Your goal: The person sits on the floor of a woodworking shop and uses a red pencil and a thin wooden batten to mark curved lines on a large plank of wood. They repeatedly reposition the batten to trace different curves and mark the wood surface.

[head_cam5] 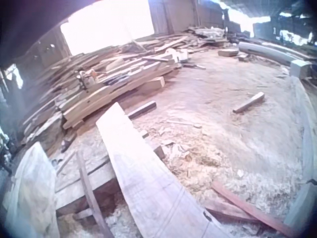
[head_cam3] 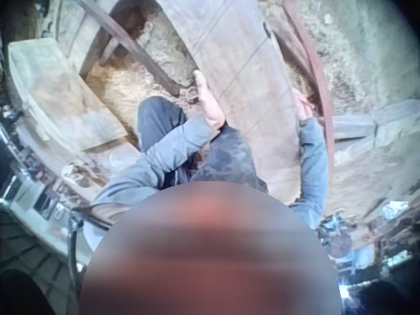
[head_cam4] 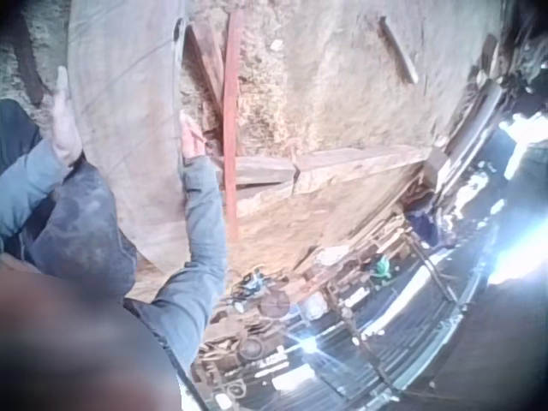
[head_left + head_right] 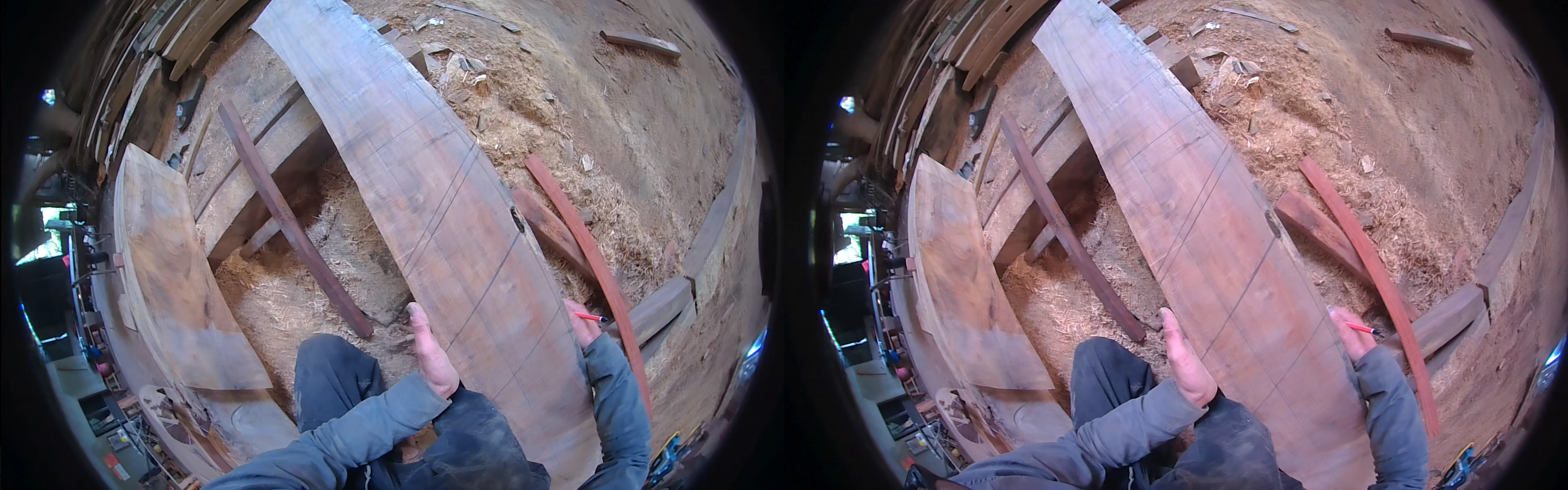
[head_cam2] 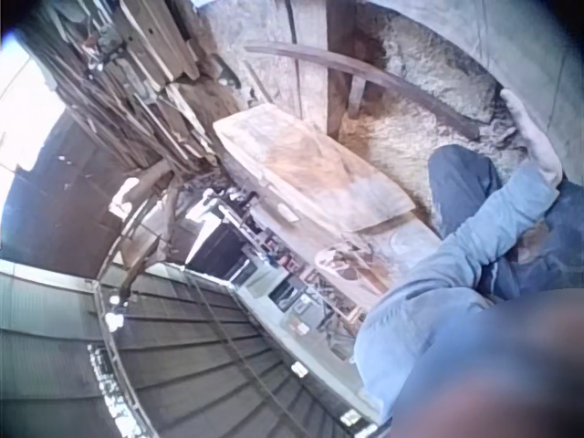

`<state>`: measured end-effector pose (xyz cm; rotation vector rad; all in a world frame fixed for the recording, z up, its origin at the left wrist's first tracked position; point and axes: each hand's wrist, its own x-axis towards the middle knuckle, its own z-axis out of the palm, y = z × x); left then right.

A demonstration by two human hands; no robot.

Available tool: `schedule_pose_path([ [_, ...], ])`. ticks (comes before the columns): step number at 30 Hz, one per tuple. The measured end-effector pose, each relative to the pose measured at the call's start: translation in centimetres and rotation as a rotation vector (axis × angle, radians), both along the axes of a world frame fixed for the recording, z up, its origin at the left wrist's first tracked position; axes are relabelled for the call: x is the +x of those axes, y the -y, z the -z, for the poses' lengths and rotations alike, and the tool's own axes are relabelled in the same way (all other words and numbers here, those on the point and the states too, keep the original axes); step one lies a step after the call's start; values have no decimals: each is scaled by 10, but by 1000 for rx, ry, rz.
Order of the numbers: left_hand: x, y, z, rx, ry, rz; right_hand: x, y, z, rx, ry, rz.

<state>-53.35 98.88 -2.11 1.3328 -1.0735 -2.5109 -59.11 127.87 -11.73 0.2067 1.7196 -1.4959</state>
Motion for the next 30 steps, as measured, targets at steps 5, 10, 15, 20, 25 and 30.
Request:
schedule_pose_path([
  [5, -8, -5, -1, -226, 128, 117, 1, -9, -9, -64, 471, 158],
  [10, -18, -22, -9, -197, 57, 80, -18, -45, -20, 115, 491, 155],
  [15, -27, -33, -9, -223, 49, 87, -30, -83, -14, 161, 513, 161],
  [20, -28, -39, -3, -266, 54, 113, -44, -101, -21, 204, 554, 126],
  [25, -27, -45, 5, -268, 16, 34, -48, -89, -36, 296, 449, 127],
  [30, -24, -38, 9, -256, 14, 73, -42, -79, -63, 363, 328, 150],
])
